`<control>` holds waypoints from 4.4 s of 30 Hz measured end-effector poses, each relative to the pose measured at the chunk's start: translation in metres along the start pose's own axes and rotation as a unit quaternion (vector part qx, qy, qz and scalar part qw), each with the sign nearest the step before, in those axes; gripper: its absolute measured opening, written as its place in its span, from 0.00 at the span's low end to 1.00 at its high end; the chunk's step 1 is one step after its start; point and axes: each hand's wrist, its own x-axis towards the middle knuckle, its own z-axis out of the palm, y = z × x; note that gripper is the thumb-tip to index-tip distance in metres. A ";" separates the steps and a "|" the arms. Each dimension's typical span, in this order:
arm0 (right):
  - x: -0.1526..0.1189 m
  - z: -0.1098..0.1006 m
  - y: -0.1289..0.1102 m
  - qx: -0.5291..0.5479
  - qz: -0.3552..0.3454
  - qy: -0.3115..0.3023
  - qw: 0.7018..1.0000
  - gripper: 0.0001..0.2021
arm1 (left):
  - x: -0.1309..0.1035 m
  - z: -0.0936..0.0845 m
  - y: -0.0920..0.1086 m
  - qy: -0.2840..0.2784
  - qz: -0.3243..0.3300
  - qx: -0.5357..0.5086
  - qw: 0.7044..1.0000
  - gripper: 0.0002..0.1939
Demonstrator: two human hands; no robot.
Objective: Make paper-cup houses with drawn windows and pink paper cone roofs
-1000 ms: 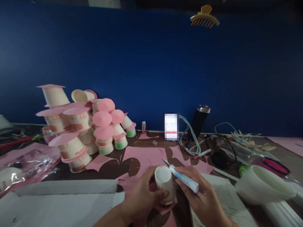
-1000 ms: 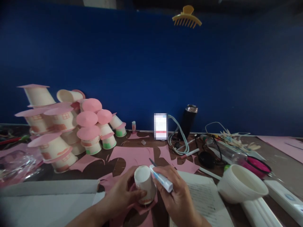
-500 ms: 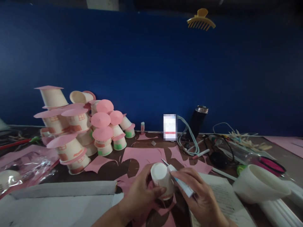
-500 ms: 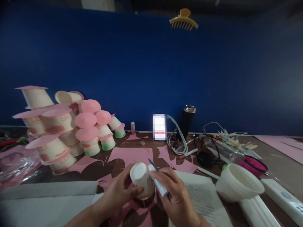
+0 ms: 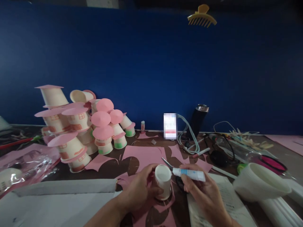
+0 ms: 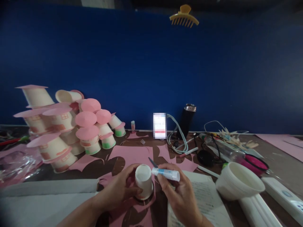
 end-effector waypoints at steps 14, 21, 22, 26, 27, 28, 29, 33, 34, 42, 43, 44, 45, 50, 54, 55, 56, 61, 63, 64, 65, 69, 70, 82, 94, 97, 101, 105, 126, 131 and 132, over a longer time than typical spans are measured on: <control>0.002 0.006 -0.005 -0.032 0.048 -0.064 0.996 0.10 | -0.004 0.016 -0.007 0.082 0.067 0.178 0.978 0.38; 0.001 0.007 0.000 -0.039 0.064 -0.082 0.994 0.11 | -0.002 0.018 -0.007 0.129 0.070 0.191 0.970 0.24; 0.001 0.007 0.000 -0.040 0.065 -0.081 0.994 0.12 | -0.003 0.017 -0.006 0.130 0.072 0.187 0.971 0.25; 0.000 0.008 0.001 -0.051 0.068 -0.059 0.995 0.13 | -0.005 0.015 -0.008 0.119 0.066 0.162 0.977 0.27; 0.001 0.009 0.001 -0.051 0.072 -0.050 0.995 0.14 | -0.005 0.015 -0.009 0.114 0.062 0.156 0.979 0.27; 0.001 0.009 0.001 -0.048 0.077 -0.042 0.995 0.15 | -0.005 0.015 -0.011 0.110 0.058 0.150 0.981 0.27; 0.002 0.009 0.001 -0.043 0.082 -0.036 0.995 0.15 | -0.004 0.015 -0.012 0.107 0.052 0.143 0.983 0.27; 0.004 0.009 0.001 -0.026 0.099 -0.033 0.994 0.16 | -0.003 0.015 -0.013 0.098 0.026 0.115 0.988 0.34; 0.005 0.009 0.001 -0.024 0.099 -0.034 0.994 0.16 | -0.003 0.015 -0.013 0.095 0.020 0.109 0.989 0.37; 0.008 0.007 -0.006 0.020 0.110 -0.060 0.992 0.16 | -0.004 0.013 -0.012 0.067 0.011 0.079 0.995 0.44; 0.008 0.007 -0.006 0.020 0.110 -0.066 0.992 0.16 | -0.004 0.013 -0.013 0.065 0.013 0.079 0.995 0.44; 0.008 0.006 -0.005 0.018 0.111 -0.072 0.991 0.16 | -0.005 0.012 -0.013 0.065 0.015 0.081 0.994 0.44; 0.008 0.005 -0.005 0.014 0.113 -0.076 0.991 0.15 | -0.005 0.012 -0.013 0.063 0.018 0.084 0.994 0.44; 0.007 0.003 -0.007 -0.044 0.055 -0.079 0.994 0.11 | -0.005 0.010 -0.015 0.057 0.024 0.081 0.995 0.43; 0.004 0.004 -0.009 -0.086 0.015 -0.088 0.992 0.07 | -0.005 0.010 -0.015 0.052 0.038 0.076 0.995 0.43; 0.004 0.004 -0.009 -0.076 0.018 -0.086 0.993 0.07 | -0.005 0.010 -0.015 0.051 0.038 0.075 0.995 0.43; 0.004 0.005 -0.008 -0.056 0.027 -0.082 0.995 0.08 | -0.005 0.010 -0.014 0.050 0.036 0.073 0.995 0.42; 0.003 0.005 -0.001 0.096 0.103 -0.058 0.988 0.12 | -0.004 0.013 -0.014 0.052 0.028 0.085 0.995 0.42; 0.002 0.004 0.002 0.119 0.112 -0.050 0.985 0.13 | -0.004 0.014 -0.014 0.059 0.029 0.094 0.993 0.42; 0.002 0.004 0.003 0.120 0.112 -0.048 0.985 0.13 | -0.004 0.014 -0.014 0.059 0.029 0.096 0.993 0.42; 0.002 0.003 0.004 0.118 0.112 -0.046 0.986 0.13 | -0.004 0.013 -0.014 0.057 0.027 0.099 0.993 0.42; 0.002 0.004 0.005 0.113 0.111 -0.053 0.986 0.13 | -0.005 0.012 -0.013 0.048 0.014 0.102 0.994 0.43; 0.001 0.005 0.005 0.111 0.108 -0.058 0.986 0.13 | -0.005 0.012 -0.013 0.047 0.013 0.097 0.994 0.43; -0.001 0.005 -0.013 -0.118 -0.038 -0.099 0.987 0.04 | -0.002 0.011 -0.013 0.037 0.020 0.070 0.997 0.43; 0.001 0.002 -0.011 -0.145 -0.019 -0.083 0.986 0.07 | -0.004 0.013 -0.010 0.041 0.025 0.062 0.997 0.41; 0.001 0.004 -0.009 -0.122 0.016 -0.075 0.990 0.10 | -0.005 0.012 -0.008 0.035 0.028 0.071 0.996 0.39; 0.003 0.007 -0.004 -0.097 0.080 -0.068 0.990 0.15 | -0.005 0.012 -0.011 0.038 0.025 0.079 0.996 0.41; 0.007 0.008 -0.001 0.012 0.146 -0.049 0.988 0.17 | -0.006 0.013 -0.012 0.053 0.019 0.074 0.996 0.42; 0.027 0.015 -0.001 0.058 0.275 0.009 0.960 0.25 | -0.003 0.013 -0.018 0.040 0.009 0.106 0.993 0.47; 0.032 0.016 -0.001 -0.002 0.272 -0.009 0.962 0.25 | -0.003 0.013 -0.018 0.038 0.017 0.121 0.992 0.46; 0.033 0.017 -0.001 -0.009 0.269 -0.011 0.963 0.25 | -0.003 0.013 -0.018 0.037 0.015 0.120 0.992 0.46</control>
